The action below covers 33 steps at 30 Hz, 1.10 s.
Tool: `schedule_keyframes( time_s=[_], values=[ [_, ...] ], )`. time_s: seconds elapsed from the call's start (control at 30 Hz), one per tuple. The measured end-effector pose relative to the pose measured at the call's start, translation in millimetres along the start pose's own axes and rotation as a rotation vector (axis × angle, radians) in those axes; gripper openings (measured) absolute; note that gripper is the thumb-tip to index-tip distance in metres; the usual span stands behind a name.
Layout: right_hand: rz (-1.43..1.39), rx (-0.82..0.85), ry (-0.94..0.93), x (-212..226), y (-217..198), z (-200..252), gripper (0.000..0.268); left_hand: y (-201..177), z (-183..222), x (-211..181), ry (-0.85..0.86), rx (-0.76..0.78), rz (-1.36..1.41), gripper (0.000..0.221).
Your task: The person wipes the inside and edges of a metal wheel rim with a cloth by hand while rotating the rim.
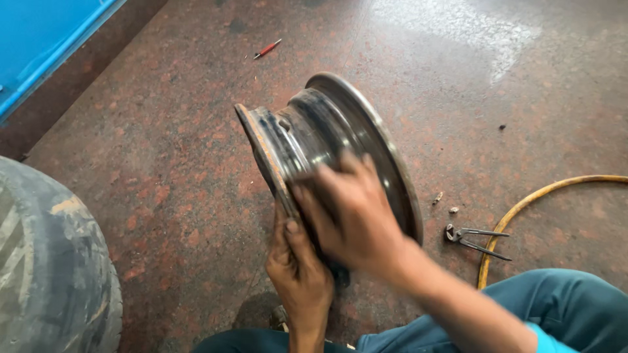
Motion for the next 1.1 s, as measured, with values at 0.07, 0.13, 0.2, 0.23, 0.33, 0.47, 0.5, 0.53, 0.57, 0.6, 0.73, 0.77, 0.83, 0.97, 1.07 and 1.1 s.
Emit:
schedule_keyframes(
  time_s=[0.07, 0.13, 0.2, 0.23, 0.33, 0.47, 0.5, 0.53, 0.57, 0.6, 0.73, 0.77, 0.83, 0.97, 1.07, 1.1],
  values=[
    [0.064, 0.046, 0.024, -15, 7, -22, 0.013, -2, 6, -10, 0.187, -0.015, -0.112, 0.043],
    [0.082, -0.015, 0.006, -11, 5, -17, 0.017, -4, 3, -5, 0.156, -0.019, -0.113, 0.040],
    [0.047, -0.177, -0.049, 17, -7, 25, 0.027, -5, -2, 19, -0.100, -0.013, -0.006, 0.043],
    [0.048, -0.182, -0.050, 19, -4, 34, 0.026, -6, -4, 20, -0.099, -0.009, 0.036, 0.042],
    [0.072, -0.155, -0.076, 15, 1, 35, 0.026, -3, 0, 17, -0.085, -0.002, 0.093, 0.049],
    [0.151, 0.064, 0.038, -28, 17, -50, 0.017, -3, 9, 5, -0.011, -0.005, -0.020, 0.051],
    [0.155, 0.091, 0.044, -29, 19, -63, 0.018, -3, 12, 3, 0.005, -0.013, -0.038, 0.051],
    [0.164, 0.115, 0.049, -30, 21, -70, 0.020, -2, 13, -1, 0.068, -0.005, -0.047, 0.050],
    [0.200, 0.014, 0.006, -16, 11, -53, 0.025, -2, 14, -3, 0.131, 0.003, -0.056, 0.049],
    [0.235, -0.083, -0.040, 4, 0, -22, 0.032, -3, 17, -4, 0.191, 0.008, -0.063, 0.048],
    [0.084, -0.085, -0.075, 21, -13, 33, 0.025, -8, 26, 41, -0.072, -0.040, -0.095, 0.041],
    [0.099, -0.082, -0.087, 24, -15, 32, 0.025, -9, 33, 34, -0.015, -0.057, -0.139, 0.044],
    [0.162, -0.043, -0.063, 5, -6, -5, 0.015, -2, 42, 29, 0.009, -0.033, -0.141, 0.052],
    [0.108, 0.173, 0.101, -21, 9, -52, 0.021, -1, 53, 18, 0.023, 0.008, -0.055, 0.052],
    [-0.034, -0.033, -0.073, 19, -20, 7, 0.021, -2, 54, 7, 0.199, -0.037, -0.120, 0.047],
    [-0.014, -0.039, -0.055, 24, -22, 21, 0.021, -2, 57, 4, 0.263, -0.051, -0.158, 0.045]
  ],
)
Point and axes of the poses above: each hand's wrist, its own z-axis away from the middle knuckle, its own y-axis out of the palm, x = y × z, the point moved 9 cm from there along -z, towards the middle knuckle, and after that the axes turned 6 degrees about x, right-handed, at the moved point
